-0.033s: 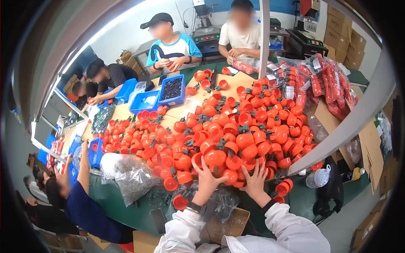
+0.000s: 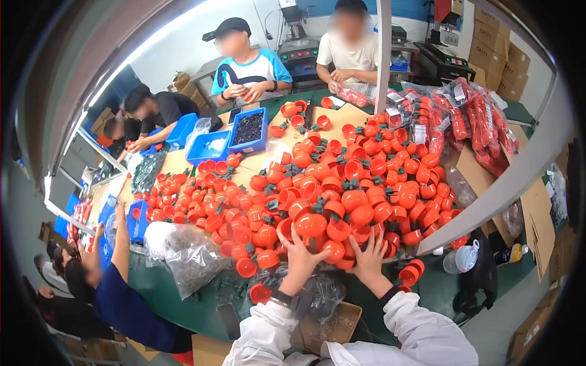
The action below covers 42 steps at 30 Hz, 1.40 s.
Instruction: Manually assembling small red plastic components at a factory workbench.
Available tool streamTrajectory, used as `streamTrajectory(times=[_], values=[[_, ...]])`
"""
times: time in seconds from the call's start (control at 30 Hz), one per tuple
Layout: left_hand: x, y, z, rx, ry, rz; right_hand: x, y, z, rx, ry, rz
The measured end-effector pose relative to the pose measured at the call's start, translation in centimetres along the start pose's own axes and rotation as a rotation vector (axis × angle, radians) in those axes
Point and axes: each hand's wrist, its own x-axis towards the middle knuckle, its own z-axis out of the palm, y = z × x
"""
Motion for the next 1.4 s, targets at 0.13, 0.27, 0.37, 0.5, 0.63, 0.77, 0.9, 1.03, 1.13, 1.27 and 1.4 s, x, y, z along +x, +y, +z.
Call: streamTrajectory(times=[0.13,0.27,0.37,0.5,0.63,0.77,0.9,1.03,1.13,1.27,1.4], values=[[4.3,0.4,2.8,-0.072,0.172,0.026,6.3,1.1,-0.1,-0.046,0.117,-0.041],[6.9,0.7,2.2,-0.137,0.239,-0.045,12.7,1.3,-2.2,-0.042,0.146,-0.049],[6.3,1.1,-0.5,-0.216,0.241,-0.016,14.3,1.2,-4.9,-0.032,0.091,0.037],[-1.9,-1.3,-8.4,-0.407,0.332,-0.044,9.8,-2.6,-4.9,0.392,0.303,-0.254],[-17.4,-4.5,-12.2,-0.689,0.622,-0.317,-3.4,-6.3,-2.8,0.679,0.025,-0.478],[-36.9,-12.1,-13.0,-0.606,1.273,-0.712,-12.8,-7.1,-0.3,0.599,-0.395,-0.637],[-58.9,-23.2,-7.3,-0.268,1.390,-1.286,-14.4,-8.5,1.4,0.372,-0.478,-0.717],[-65.0,-28.4,-3.3,0.182,0.992,-1.646,-13.7,-7.4,3.0,0.205,-0.494,-0.768],[-60.6,-35.0,-2.6,0.098,1.013,-1.584,-13.3,-6.8,3.4,0.163,-0.441,-0.655],[-50.4,-40.9,0.8,-0.038,0.809,-1.394,-13.4,-9.6,1.5,0.090,-0.475,-0.782],[-41.9,-42.2,4.9,-0.132,0.590,-1.238,-12.7,-10.7,1.4,0.121,-0.435,-0.667]])
